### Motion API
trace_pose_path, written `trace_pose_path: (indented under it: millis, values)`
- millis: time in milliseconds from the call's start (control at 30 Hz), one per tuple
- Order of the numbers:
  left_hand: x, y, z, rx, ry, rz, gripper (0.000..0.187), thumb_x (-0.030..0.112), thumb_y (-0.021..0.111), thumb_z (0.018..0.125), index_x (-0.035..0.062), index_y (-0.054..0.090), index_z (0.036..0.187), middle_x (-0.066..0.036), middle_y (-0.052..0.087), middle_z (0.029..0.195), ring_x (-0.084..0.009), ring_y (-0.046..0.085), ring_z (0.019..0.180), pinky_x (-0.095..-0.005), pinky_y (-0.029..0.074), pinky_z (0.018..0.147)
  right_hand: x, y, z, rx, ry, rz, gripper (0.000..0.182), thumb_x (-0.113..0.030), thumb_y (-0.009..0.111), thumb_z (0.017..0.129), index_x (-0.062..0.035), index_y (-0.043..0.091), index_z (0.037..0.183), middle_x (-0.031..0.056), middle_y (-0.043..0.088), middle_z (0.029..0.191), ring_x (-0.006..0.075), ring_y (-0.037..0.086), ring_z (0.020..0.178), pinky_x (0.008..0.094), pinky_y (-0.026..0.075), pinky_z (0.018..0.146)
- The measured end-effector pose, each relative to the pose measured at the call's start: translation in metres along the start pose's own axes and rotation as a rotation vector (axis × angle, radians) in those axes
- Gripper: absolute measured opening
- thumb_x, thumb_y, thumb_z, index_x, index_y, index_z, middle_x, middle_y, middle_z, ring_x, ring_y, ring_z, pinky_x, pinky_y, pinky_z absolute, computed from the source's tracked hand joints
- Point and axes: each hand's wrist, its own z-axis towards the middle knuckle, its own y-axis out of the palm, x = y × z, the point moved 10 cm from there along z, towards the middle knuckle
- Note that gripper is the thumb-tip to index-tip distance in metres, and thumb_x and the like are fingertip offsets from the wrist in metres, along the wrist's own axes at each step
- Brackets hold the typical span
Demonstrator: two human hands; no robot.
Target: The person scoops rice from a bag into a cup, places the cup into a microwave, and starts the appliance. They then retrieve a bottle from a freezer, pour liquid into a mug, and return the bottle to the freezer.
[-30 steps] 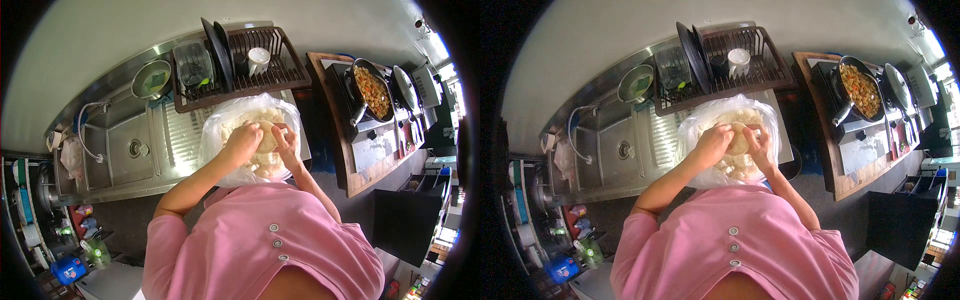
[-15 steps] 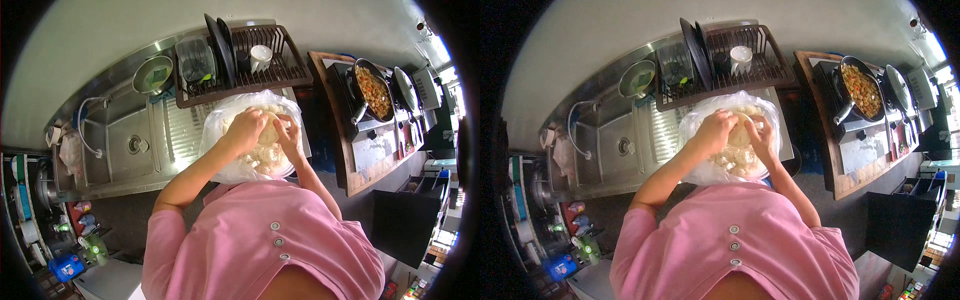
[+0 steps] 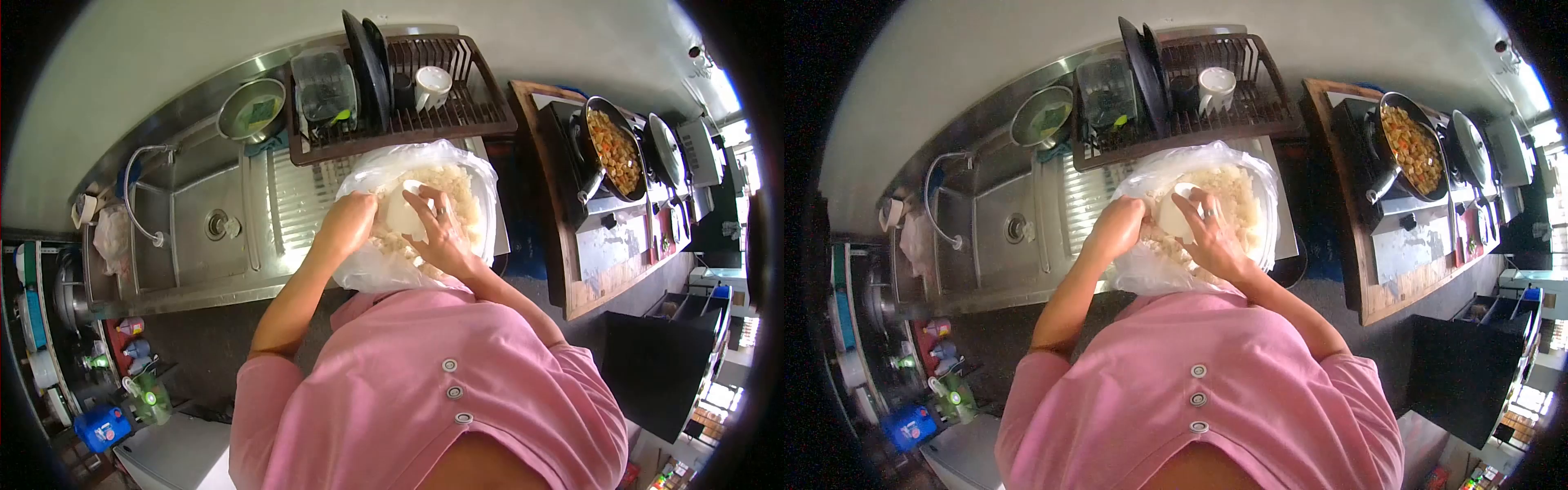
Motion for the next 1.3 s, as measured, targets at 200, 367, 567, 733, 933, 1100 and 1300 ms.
trace_pose_path:
  millis: [200, 367, 567, 733, 933, 1100, 1300]
  values:
    - [-0.004, -0.008, -0.005, 0.196, 0.018, -0.086, 0.013, -0.007, 0.054, 0.072, -0.0006, 0.064, 0.078, -0.019, 0.063, 0.082, -0.033, 0.061, 0.086, -0.0411, 0.048, 0.078, -0.002, 0.005, -0.009, -0.043, -0.121, -0.057, 0.083, -0.009, 0.078, 0.064, -0.0015, 0.038, 0.136, 0.0198, 0.038, 0.121, 0.0385, 0.042, 0.115, 0.0447, 0.044, 0.095]
    - [0.005, -0.004, -0.006, 0.237, 0.051, -0.163, 0.013, -0.005, 0.057, 0.071, 0.0021, 0.063, 0.08, -0.015, 0.063, 0.081, -0.0318, 0.061, 0.086, -0.041, 0.048, 0.077, 0.043, -0.051, -0.005, 0.207, 0.12, -0.175, 0.083, -0.014, 0.082, 0.061, -0.0045, 0.041, 0.133, 0.0207, 0.041, 0.118, 0.0348, 0.047, 0.106, 0.0446, 0.045, 0.09]
    - [0.027, -0.002, -0.01, 0.312, 0.115, -0.172, 0.019, -0.002, 0.06, 0.07, 0.0071, 0.063, 0.087, -0.01, 0.065, 0.082, -0.0298, 0.062, 0.086, -0.04, 0.049, 0.071, 0.074, -0.076, -0.008, 0.246, 0.197, -0.218, 0.074, -0.011, 0.08, 0.058, -0.0068, 0.046, 0.124, 0.0181, 0.046, 0.107, 0.0343, 0.047, 0.1, 0.0436, 0.044, 0.085]
    - [0.024, -0.002, -0.007, 0.256, 0.085, -0.147, 0.023, -0.001, 0.062, 0.069, 0.0082, 0.064, 0.089, -0.01, 0.063, 0.09, -0.0289, 0.058, 0.092, -0.0393, 0.047, 0.078, 0.056, -0.053, -0.001, 0.162, 0.203, -0.274, 0.076, -0.01, 0.08, 0.058, -0.0076, 0.044, 0.126, 0.0181, 0.045, 0.11, 0.0353, 0.049, 0.101, 0.0435, 0.046, 0.084]
    - [0.013, -0.032, -0.026, 0.583, 0.022, -0.15, 0.025, 0.005, 0.068, 0.069, 0.0101, 0.065, 0.093, -0.009, 0.053, 0.118, -0.0293, 0.047, 0.107, -0.0434, 0.036, 0.091, 0.059, -0.012, 0.002, -0.07, 0.223, -0.414, 0.077, -0.006, 0.08, 0.057, -0.0035, 0.042, 0.124, 0.0176, 0.044, 0.117, 0.0371, 0.051, 0.106, 0.0432, 0.05, 0.08]
    - [-0.004, -0.05, -0.045, 0.793, -0.089, -0.104, 0.044, 0.007, 0.067, 0.073, 0.0118, 0.057, 0.116, -0.015, 0.043, 0.129, -0.0358, 0.04, 0.118, -0.0466, 0.03, 0.1, 0.062, 0.013, 0.01, -0.132, 0.09, -0.703, 0.07, -0.01, 0.078, 0.059, -0.0007, 0.043, 0.119, 0.0175, 0.047, 0.117, 0.0338, 0.049, 0.109, 0.0386, 0.054, 0.078]
    - [-0.048, -0.004, -0.042, 0.833, -0.245, -0.321, 0.064, 0.001, 0.059, 0.079, 0.0146, 0.037, 0.138, -0.02, 0.044, 0.126, -0.0385, 0.043, 0.116, -0.0496, 0.033, 0.097, 0.065, 0.03, 0.024, -0.37, 0.151, -0.775, 0.074, -0.023, 0.078, 0.062, -0.0003, 0.043, 0.123, 0.0207, 0.048, 0.114, 0.0342, 0.048, 0.107, 0.0386, 0.055, 0.073]
